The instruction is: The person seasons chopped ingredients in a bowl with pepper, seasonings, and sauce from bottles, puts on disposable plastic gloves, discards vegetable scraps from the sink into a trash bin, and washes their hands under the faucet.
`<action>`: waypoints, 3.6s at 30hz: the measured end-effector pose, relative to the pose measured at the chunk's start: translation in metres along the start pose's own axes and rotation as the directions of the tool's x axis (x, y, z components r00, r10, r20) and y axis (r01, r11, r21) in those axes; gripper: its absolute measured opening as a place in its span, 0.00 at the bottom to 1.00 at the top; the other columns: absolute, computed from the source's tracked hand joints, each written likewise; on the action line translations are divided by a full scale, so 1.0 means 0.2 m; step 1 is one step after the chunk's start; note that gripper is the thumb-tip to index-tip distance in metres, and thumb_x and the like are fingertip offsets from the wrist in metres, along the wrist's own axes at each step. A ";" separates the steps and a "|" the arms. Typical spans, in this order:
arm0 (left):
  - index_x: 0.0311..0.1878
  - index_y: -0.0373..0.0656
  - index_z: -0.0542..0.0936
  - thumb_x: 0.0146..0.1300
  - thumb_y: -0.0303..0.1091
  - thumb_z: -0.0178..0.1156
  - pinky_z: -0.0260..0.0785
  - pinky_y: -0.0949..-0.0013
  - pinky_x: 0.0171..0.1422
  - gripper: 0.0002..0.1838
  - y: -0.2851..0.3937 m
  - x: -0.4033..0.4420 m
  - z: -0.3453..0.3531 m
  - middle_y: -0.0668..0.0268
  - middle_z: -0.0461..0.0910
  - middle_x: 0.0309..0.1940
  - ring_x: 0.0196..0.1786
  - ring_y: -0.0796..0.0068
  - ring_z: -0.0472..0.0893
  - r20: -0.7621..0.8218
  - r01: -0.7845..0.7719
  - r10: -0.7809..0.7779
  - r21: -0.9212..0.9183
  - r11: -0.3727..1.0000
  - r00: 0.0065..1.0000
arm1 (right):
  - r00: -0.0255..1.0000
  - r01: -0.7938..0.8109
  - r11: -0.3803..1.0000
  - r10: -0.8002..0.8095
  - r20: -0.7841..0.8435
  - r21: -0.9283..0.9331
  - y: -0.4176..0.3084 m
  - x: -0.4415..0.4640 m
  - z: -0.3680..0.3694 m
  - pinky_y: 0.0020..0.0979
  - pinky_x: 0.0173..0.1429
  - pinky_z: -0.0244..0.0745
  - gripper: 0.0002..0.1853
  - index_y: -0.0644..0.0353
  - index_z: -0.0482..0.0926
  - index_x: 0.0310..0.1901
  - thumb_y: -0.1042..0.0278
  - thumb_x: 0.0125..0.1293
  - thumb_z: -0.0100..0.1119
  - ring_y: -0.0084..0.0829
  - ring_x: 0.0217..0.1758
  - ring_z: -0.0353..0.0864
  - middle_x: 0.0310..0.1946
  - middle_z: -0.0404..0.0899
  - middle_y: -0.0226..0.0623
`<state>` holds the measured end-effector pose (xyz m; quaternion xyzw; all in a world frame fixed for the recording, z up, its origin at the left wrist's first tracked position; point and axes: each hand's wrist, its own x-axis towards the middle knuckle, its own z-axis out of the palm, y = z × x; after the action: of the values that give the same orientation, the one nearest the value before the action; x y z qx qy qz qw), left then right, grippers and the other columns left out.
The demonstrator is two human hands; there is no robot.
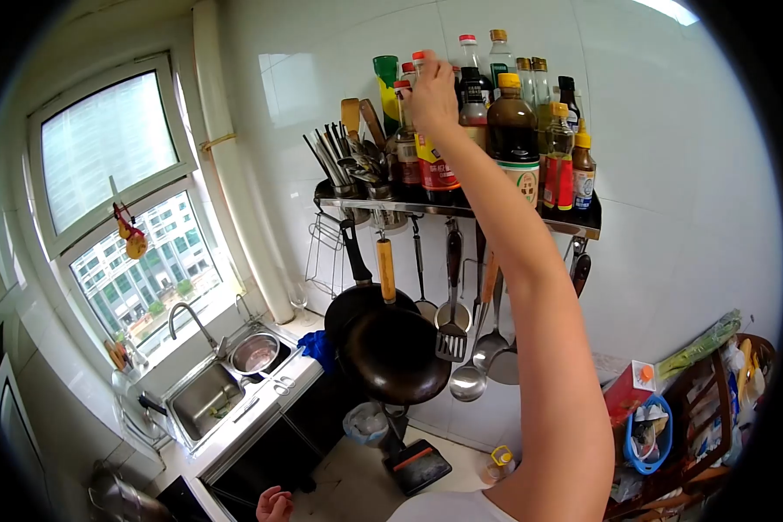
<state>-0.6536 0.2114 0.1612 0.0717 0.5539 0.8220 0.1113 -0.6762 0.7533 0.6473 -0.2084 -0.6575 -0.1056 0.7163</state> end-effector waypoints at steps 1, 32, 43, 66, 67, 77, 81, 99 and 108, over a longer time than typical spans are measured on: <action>0.53 0.34 0.76 0.66 0.25 0.56 0.67 0.77 0.35 0.13 0.01 0.01 0.00 0.64 0.82 0.36 0.31 0.80 0.75 0.012 0.007 -0.007 0.001 1.000 1.000 | 0.971 0.197 0.972 -0.211 -0.112 -0.124 -0.01 0.00 0.00 0.41 0.59 0.69 0.28 0.67 0.61 0.60 0.66 0.61 0.58 0.51 0.56 0.70 0.53 0.68 0.56; 0.52 0.35 0.76 0.64 0.28 0.57 0.64 0.78 0.36 0.14 0.04 -0.07 -0.10 0.66 0.80 0.37 0.30 0.80 0.73 0.017 0.016 -0.017 0.037 0.999 1.000 | 0.965 0.029 0.917 0.078 -0.251 0.397 -0.51 0.18 0.08 0.43 0.48 0.72 0.15 0.67 0.67 0.51 0.70 0.65 0.51 0.44 0.45 0.80 0.41 0.79 0.50; 0.53 0.34 0.75 0.70 0.35 0.51 0.64 0.78 0.39 0.16 0.33 -0.15 0.20 0.67 0.76 0.34 0.30 0.82 0.69 -0.086 -0.381 0.410 0.237 0.894 0.908 | 0.820 -0.285 0.188 -0.460 0.340 0.940 -0.91 -0.70 -0.78 0.32 0.40 0.73 0.21 0.65 0.64 0.58 0.63 0.68 0.51 0.34 0.33 0.79 0.32 0.79 0.43; 0.39 0.34 0.84 0.63 0.36 0.59 0.50 0.52 0.72 0.13 0.25 -2.10 0.39 0.50 0.81 0.44 0.48 0.61 0.80 -0.611 -0.531 0.728 0.524 0.666 0.310 | 0.066 -0.984 0.068 -0.715 -0.696 -0.162 -1.47 -2.16 -2.53 0.26 0.39 0.74 0.17 0.67 0.70 0.48 0.58 0.72 0.46 0.24 0.32 0.75 0.30 0.75 0.36; 0.38 0.35 0.84 0.62 0.36 0.60 0.43 0.50 0.76 0.12 0.23 -2.17 0.40 0.52 0.82 0.43 0.48 0.61 0.80 -0.631 -0.502 0.741 0.575 0.646 0.230 | 0.064 -0.993 0.024 -0.707 -0.704 -0.115 -1.48 -2.15 -2.61 0.27 0.38 0.74 0.15 0.69 0.68 0.51 0.66 0.70 0.48 0.24 0.31 0.76 0.30 0.75 0.36; 0.52 0.40 0.82 0.52 0.24 0.68 0.66 0.75 0.51 0.21 0.09 -2.94 0.41 0.64 0.80 0.38 0.42 0.76 0.75 -0.730 0.082 0.582 0.597 0.798 -0.359 | 0.121 -0.881 -0.397 -0.713 -0.690 0.257 -1.46 -2.28 -3.57 0.42 0.40 0.75 0.19 0.64 0.69 0.52 0.63 0.64 0.59 0.51 0.40 0.80 0.38 0.80 0.51; 0.50 0.39 0.82 0.48 0.33 0.73 0.68 0.74 0.41 0.23 0.01 -3.23 0.33 0.65 0.78 0.29 0.32 0.76 0.74 -0.757 0.208 0.481 0.435 0.876 -0.443 | 0.089 -0.822 -0.452 -0.703 -0.706 0.346 -1.42 -2.41 -3.87 0.43 0.39 0.76 0.18 0.63 0.69 0.49 0.61 0.64 0.59 0.49 0.37 0.81 0.35 0.80 0.48; 0.48 0.43 0.83 0.60 0.33 0.66 0.55 0.82 0.31 0.13 -0.21 -4.02 0.23 0.74 0.70 0.34 0.28 0.86 0.60 -0.636 0.130 0.453 0.487 0.864 -0.625 | -0.202 -0.554 -0.521 -0.672 -0.712 0.649 -1.34 -2.86 -4.34 0.47 0.36 0.74 0.18 0.64 0.68 0.42 0.54 0.68 0.52 0.52 0.33 0.80 0.29 0.80 0.50; 0.49 0.41 0.82 0.59 0.31 0.66 0.59 0.82 0.40 0.14 -0.32 -4.09 0.25 0.72 0.72 0.37 0.34 0.84 0.65 -0.665 -0.035 0.372 0.514 0.857 -0.648 | -0.196 -0.470 -0.580 -0.667 -0.719 0.666 -1.32 -3.01 -4.39 0.45 0.34 0.76 0.21 0.64 0.67 0.40 0.50 0.68 0.50 0.50 0.29 0.81 0.25 0.80 0.49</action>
<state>0.1542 0.0647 0.1245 -0.5393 0.3849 0.3724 -0.6498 -0.0687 0.0600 0.0538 0.7992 -0.5725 0.0499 -0.1760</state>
